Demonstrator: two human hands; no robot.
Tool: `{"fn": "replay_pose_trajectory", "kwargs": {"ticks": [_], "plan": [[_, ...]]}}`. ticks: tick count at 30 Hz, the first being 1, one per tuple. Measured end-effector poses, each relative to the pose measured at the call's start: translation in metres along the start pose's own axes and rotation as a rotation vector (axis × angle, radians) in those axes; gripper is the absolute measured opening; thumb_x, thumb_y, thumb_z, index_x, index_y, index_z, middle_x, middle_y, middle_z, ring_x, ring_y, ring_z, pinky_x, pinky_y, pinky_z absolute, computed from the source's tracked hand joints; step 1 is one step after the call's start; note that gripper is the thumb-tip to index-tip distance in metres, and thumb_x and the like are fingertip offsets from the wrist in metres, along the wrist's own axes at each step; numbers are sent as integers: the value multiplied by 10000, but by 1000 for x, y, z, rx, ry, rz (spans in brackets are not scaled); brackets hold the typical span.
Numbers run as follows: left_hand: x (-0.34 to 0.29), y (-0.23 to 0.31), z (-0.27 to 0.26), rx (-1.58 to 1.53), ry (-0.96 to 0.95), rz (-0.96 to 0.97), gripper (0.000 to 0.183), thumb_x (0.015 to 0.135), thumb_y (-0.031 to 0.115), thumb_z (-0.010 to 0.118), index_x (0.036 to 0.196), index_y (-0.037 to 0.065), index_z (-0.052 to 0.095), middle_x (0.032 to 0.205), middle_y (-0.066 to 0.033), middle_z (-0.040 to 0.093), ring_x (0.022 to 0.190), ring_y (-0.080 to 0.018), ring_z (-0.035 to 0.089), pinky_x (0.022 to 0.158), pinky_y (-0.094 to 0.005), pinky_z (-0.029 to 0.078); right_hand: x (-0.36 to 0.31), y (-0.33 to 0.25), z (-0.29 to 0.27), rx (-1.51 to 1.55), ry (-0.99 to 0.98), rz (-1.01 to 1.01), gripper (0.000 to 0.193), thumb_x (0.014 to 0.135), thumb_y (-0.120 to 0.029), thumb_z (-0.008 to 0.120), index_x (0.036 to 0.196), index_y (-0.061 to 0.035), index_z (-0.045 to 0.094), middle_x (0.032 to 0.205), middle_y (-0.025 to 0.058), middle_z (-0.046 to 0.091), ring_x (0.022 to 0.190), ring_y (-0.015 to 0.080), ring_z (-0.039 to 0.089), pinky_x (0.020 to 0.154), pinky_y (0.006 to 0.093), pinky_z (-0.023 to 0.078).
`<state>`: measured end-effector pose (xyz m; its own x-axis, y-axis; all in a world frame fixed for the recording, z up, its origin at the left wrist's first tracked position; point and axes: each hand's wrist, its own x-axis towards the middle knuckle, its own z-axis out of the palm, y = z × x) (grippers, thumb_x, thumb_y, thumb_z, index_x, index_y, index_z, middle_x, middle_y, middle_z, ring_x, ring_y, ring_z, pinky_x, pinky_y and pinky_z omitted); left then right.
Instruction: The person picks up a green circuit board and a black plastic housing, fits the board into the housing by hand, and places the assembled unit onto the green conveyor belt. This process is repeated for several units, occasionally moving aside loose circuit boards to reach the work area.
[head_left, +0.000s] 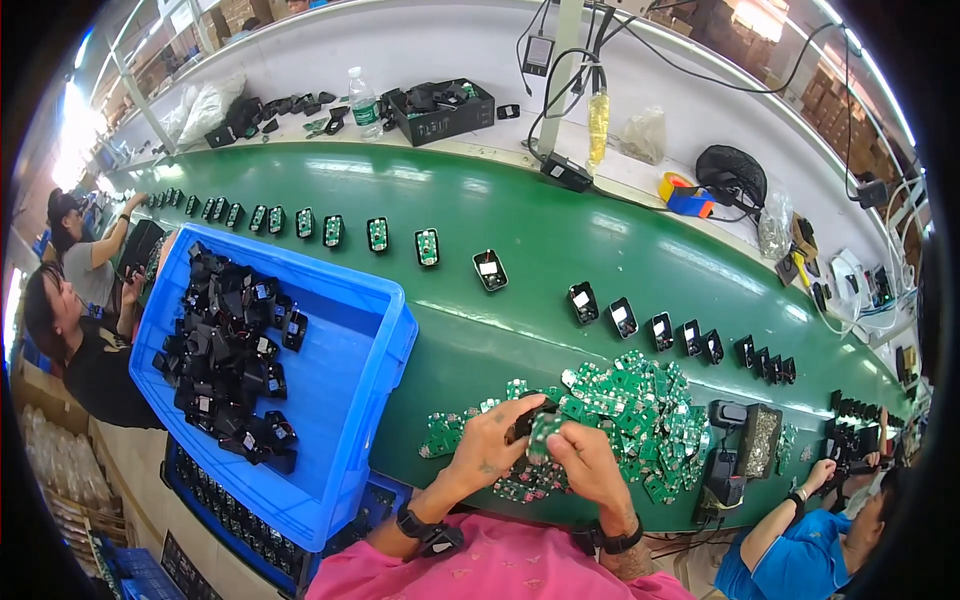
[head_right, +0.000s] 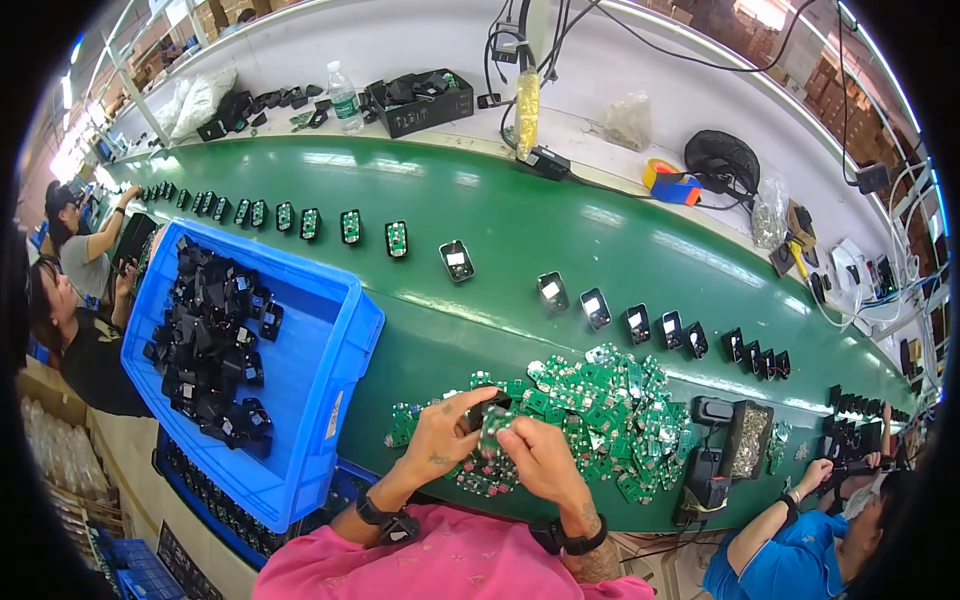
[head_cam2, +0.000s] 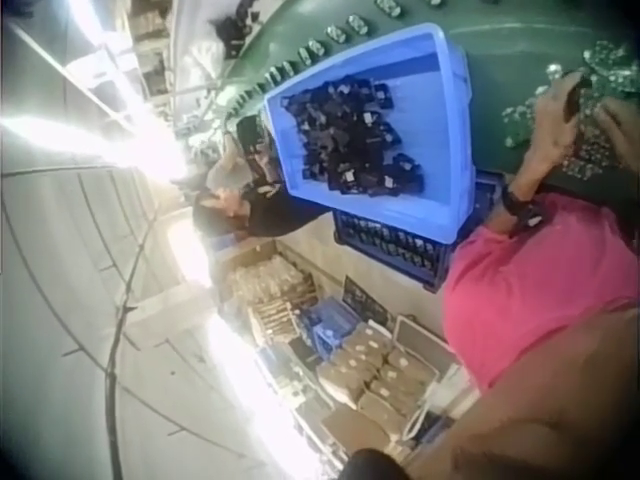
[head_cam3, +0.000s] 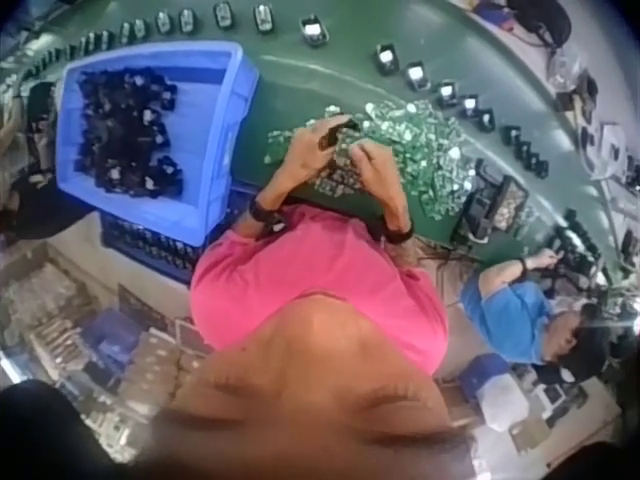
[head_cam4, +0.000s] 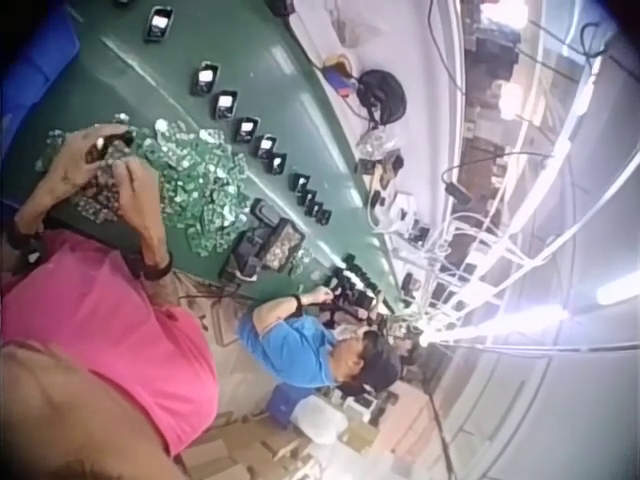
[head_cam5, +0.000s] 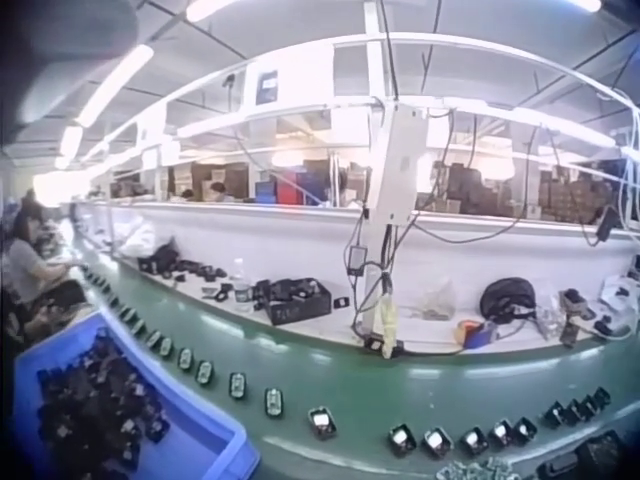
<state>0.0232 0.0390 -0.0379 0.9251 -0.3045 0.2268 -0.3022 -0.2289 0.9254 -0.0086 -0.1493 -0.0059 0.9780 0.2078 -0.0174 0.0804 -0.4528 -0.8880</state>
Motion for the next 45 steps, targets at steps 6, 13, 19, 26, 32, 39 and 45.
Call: {"fn": "replay_pose_trajectory", "kwargs": {"ticks": [6,13,19,26,32,39,45], "plan": [[2,4,11,-86,65,-31,573,794,-89,624,1344,74,607,1051,-128,705,672,-81,642,587,-253,511,2,-20,4,-61,-18,37,239,960,-167,607,816,25,600,687,157,571,606,335,553,566,403,426],[5,11,17,-72,157,-59,651,828,-132,513,1452,52,488,788,-44,612,670,-48,530,617,-229,446,3,-17,18,-109,365,-97,190,934,-106,641,783,7,622,657,127,569,542,281,548,509,376,413],[3,11,17,-110,68,-86,619,868,-57,525,1470,75,462,893,-141,638,685,-141,576,641,-287,486,4,-14,20,-149,437,-80,210,942,-132,641,775,-7,627,664,124,574,550,294,561,504,390,421],[2,12,10,-493,-47,-170,563,911,-52,510,1462,41,450,1087,-111,655,752,-80,609,632,-225,503,2,-8,17,-232,457,-113,235,943,-166,651,756,-26,624,641,112,560,532,294,555,487,397,421],[3,11,15,-412,6,-271,417,960,8,504,1377,10,482,1125,-130,668,703,-82,624,538,-237,524,4,-3,17,-299,408,-16,211,929,-207,678,833,-26,633,618,98,567,521,270,580,470,383,423],[6,15,21,-237,-71,-244,367,983,50,496,1346,4,469,972,-150,691,642,-159,681,544,-278,538,7,-5,23,48,373,89,337,974,-177,588,1278,-35,560,820,173,673,698,340,674,621,402,523],[-2,12,25,-85,44,-36,381,986,53,490,1362,6,463,976,-147,697,650,-165,691,567,-286,548,10,-2,30,21,407,-107,345,997,-149,526,1333,-74,546,918,199,671,754,348,677,662,416,529]]}}
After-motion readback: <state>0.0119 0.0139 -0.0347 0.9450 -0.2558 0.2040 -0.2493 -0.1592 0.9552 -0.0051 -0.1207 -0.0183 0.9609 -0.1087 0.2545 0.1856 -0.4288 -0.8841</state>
